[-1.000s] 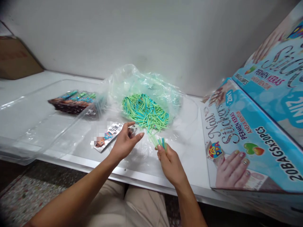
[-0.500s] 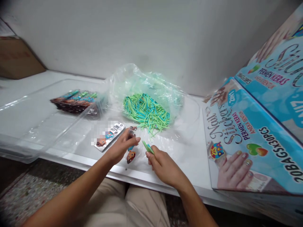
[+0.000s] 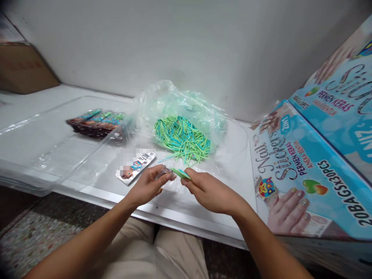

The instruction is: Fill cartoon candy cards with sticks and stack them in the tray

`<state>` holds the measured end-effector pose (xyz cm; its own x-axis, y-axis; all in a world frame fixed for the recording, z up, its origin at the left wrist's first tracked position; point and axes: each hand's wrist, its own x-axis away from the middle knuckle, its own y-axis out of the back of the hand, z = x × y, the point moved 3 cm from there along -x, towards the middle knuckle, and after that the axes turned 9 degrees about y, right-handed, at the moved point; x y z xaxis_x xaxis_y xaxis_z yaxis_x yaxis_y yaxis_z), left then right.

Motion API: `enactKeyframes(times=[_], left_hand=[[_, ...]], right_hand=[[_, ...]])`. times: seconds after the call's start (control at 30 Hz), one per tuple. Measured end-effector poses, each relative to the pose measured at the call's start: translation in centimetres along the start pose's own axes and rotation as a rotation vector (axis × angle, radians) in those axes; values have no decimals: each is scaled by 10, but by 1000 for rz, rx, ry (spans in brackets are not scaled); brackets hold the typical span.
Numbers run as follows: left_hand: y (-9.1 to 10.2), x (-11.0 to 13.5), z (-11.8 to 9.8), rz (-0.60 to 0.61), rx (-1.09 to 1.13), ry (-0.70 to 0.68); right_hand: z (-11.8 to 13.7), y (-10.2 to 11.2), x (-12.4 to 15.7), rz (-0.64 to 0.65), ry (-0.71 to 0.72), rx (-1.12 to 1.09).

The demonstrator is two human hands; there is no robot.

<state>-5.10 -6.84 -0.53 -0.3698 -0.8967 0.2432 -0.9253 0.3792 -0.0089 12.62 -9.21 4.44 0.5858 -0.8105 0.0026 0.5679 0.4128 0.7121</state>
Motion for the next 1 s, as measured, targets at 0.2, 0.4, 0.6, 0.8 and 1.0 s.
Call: enactKeyframes(times=[0.2,0.4,0.6,0.8,1.0], left_hand=[[-3,9,-4,126,24,37],[2,9,-1,79,52,103],[4,6,-2,-24,46,-2],[3,2,7,44,100,92],[3,4,6,26,84,163]], right_hand=[[-2,-6,-9,103,-40,90],[3,-4,-9,166,-32,97],[12,4,-10,156,-23,121],[10,1,-10,166,-36,142],[10,2,-7,175,-44,155]])
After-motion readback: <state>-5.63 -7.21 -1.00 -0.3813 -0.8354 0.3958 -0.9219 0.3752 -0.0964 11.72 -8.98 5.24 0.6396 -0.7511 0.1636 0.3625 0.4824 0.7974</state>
